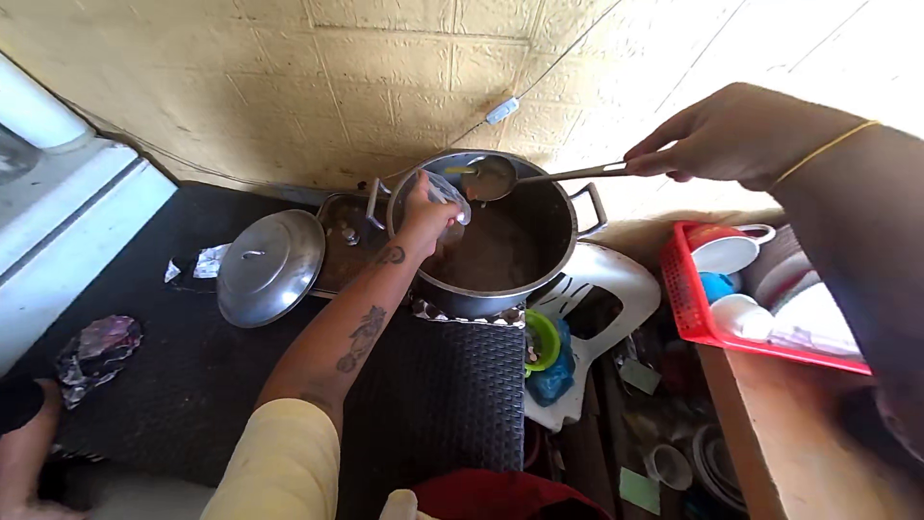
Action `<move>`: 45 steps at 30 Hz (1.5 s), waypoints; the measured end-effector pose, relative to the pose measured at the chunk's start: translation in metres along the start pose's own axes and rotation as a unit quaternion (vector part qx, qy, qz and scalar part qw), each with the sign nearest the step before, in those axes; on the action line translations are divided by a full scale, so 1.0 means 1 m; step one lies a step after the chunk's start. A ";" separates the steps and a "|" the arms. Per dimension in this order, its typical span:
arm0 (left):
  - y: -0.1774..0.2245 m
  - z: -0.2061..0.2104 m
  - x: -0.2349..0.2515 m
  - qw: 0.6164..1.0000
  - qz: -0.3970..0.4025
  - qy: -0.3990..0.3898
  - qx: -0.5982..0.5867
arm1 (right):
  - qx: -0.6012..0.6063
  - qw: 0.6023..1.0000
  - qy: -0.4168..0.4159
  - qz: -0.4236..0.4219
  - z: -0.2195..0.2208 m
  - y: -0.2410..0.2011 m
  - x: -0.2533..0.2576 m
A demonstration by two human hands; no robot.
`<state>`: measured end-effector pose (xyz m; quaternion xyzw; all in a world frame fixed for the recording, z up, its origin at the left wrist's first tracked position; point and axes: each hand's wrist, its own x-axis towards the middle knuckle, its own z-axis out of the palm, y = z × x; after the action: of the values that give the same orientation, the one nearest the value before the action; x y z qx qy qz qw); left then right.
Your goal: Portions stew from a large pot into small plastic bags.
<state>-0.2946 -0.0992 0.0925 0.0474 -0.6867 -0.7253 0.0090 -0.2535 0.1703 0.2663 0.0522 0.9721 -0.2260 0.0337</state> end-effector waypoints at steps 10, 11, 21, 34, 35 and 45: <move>-0.006 0.009 0.002 0.999 0.018 -0.022 -0.016 | -0.353 0.904 0.101 -0.220 0.061 -0.031 -0.067; -0.006 0.006 0.001 0.999 0.017 -0.023 -0.016 | -0.346 0.904 0.117 -0.221 0.063 -0.026 -0.066; 0.006 -0.025 -0.006 0.999 0.017 -0.031 -0.025 | -0.363 0.926 0.001 -0.107 0.133 0.008 -0.002; 0.023 -0.040 -0.017 0.998 0.034 -0.036 -0.028 | -0.186 0.972 -0.131 0.056 0.183 0.000 0.054; 0.023 -0.040 -0.017 0.998 0.036 -0.036 -0.030 | -0.165 0.976 -0.130 0.057 0.180 0.007 0.059; 0.020 -0.040 -0.016 0.999 0.029 -0.028 -0.031 | 0.012 0.992 -0.081 0.097 0.135 0.050 0.055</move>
<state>-0.2768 -0.1392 0.1114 0.0069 -0.6650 -0.7467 0.0129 -0.2964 0.1600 0.1188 0.1283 0.9538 -0.2367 0.1334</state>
